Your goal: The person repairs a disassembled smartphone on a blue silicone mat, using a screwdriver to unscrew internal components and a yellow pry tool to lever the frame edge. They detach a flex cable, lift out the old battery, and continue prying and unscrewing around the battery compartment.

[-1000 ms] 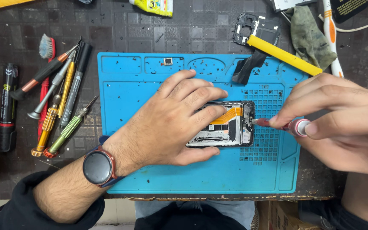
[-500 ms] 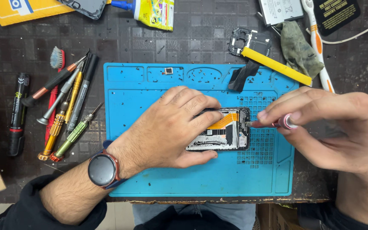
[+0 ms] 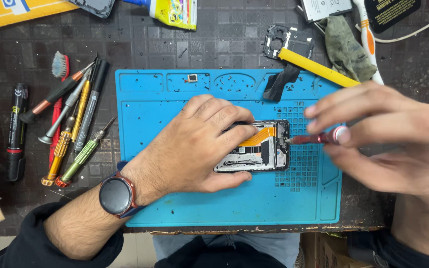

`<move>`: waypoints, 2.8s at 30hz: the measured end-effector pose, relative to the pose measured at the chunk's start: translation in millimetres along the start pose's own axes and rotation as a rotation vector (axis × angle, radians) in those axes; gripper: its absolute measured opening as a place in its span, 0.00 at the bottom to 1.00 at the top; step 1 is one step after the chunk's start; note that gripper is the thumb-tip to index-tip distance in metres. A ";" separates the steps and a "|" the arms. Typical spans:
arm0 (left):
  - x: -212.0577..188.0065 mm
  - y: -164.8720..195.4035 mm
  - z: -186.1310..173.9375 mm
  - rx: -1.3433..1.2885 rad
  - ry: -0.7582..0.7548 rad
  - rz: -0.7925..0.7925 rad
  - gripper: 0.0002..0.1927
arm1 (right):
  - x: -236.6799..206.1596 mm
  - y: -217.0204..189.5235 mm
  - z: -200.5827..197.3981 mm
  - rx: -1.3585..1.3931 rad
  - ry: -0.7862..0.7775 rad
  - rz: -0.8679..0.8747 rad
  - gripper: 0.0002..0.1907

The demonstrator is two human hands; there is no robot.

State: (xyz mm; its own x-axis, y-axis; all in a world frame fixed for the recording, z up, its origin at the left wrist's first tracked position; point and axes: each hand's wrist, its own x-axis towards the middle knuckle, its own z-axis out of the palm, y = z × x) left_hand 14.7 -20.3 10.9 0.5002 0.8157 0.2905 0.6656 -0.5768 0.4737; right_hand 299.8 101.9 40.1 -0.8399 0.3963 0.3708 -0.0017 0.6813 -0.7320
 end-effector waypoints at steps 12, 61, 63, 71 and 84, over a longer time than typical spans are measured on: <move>-0.2 1.4 -0.7 0.016 -0.009 -0.019 0.31 | -4.4 -5.0 1.2 0.141 0.000 0.151 0.15; -0.8 0.6 -1.3 0.048 -0.007 -0.006 0.32 | -3.6 -0.9 14.3 0.191 0.099 0.081 0.22; -0.5 1.2 -1.0 0.044 -0.006 -0.006 0.32 | -8.6 -4.1 15.6 0.221 0.145 0.162 0.22; -1.2 0.4 -1.3 0.004 -0.018 0.037 0.38 | -20.3 -1.5 10.8 0.129 0.175 0.156 0.21; -2.5 2.1 5.1 0.104 -0.029 0.019 0.37 | -19.7 -2.3 11.5 0.078 0.199 0.139 0.16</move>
State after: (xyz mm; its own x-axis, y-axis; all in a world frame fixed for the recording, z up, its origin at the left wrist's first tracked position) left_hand 17.6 -23.7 6.9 0.5281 0.8039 0.2736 0.7090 -0.5948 0.3789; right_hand 310.1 85.5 27.9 -0.7117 0.6015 0.3628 0.0579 0.5649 -0.8231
